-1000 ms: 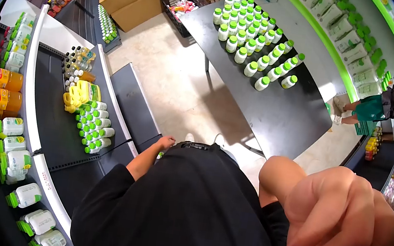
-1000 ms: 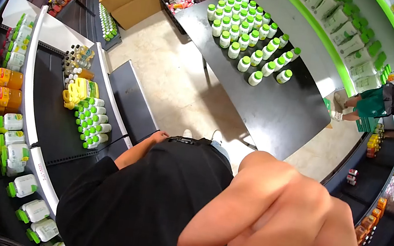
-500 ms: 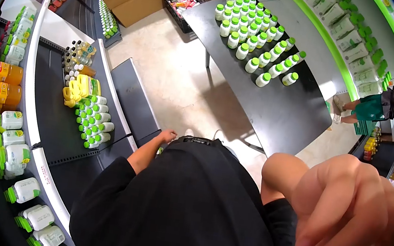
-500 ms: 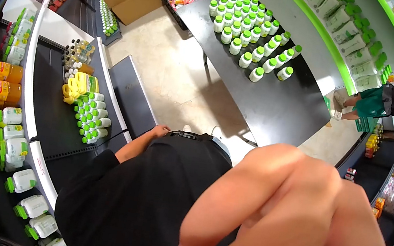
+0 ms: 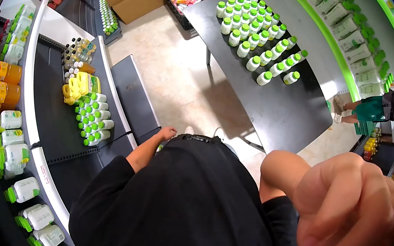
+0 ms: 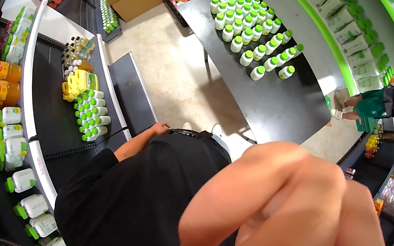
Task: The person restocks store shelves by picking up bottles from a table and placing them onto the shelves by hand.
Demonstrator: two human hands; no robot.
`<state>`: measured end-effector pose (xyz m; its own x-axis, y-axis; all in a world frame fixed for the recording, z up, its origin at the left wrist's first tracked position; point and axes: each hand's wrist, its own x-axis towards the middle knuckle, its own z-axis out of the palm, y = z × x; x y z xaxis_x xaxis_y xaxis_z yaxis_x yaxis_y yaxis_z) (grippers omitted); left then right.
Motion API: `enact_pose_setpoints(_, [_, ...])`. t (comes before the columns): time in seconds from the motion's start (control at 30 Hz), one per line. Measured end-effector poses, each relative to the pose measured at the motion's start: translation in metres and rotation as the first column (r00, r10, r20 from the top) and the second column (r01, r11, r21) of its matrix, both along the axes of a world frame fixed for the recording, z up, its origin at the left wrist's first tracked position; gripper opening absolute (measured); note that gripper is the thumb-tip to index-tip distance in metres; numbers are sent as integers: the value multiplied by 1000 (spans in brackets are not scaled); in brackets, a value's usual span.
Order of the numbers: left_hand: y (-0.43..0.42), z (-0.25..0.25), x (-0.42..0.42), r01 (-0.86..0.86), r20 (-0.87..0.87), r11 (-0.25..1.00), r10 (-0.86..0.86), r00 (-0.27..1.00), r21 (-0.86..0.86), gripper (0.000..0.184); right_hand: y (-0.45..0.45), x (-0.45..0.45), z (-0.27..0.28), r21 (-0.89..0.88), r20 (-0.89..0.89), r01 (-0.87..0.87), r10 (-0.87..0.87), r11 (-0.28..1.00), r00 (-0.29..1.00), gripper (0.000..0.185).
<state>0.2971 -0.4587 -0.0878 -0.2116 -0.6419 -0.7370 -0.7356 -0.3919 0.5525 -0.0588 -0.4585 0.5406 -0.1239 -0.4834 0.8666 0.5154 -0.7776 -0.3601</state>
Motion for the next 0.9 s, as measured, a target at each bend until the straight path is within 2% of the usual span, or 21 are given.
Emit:
enact_pose_setpoints(0.07, [1,-5,2,-28,-1,1000,28,1000,15,29,-1,1,-1,6,-6,-6,6,1000,1000,44])
enact_pose_setpoints(0.17, [2,-25,11,42,18,999,-42,999,-32,29,0,2,-3,12,-6,-13,13,1000,1000,44])
enact_pose_setpoints(0.27, [3,-3,6,32,16,999,-32,999,-33,29,1,3,-5,17,0,-16,16,1000,1000,44])
enact_pose_setpoints(0.37, [6,-21,8,-19,-9,999,20,1000,45,29,3,3,-5,30,-5,-15,15,999,1000,43])
enact_pose_setpoints(0.47, [8,-15,4,3,23,1000,-2,1000,-30,30,4,3,-5,31,-3,-5,5,1000,1000,43])
enact_pose_setpoints(0.57, [8,-26,9,60,-16,998,-60,998,-28,30,7,5,-6,40,-1,0,0,999,1000,43])
enact_pose_setpoints(0.67, [5,-10,4,45,16,999,-45,999,15,29,7,8,-2,45,-45,8,-6,999,999,42])
enact_pose_setpoints(0.77, [5,-7,4,11,7,1000,-11,1000,5,30,11,3,-4,31,-37,-7,8,999,999,42])
enact_pose_setpoints(0.9, [2,-22,8,74,-19,996,-76,997,-55,31,11,4,-4,45,-33,-43,44,998,998,40])
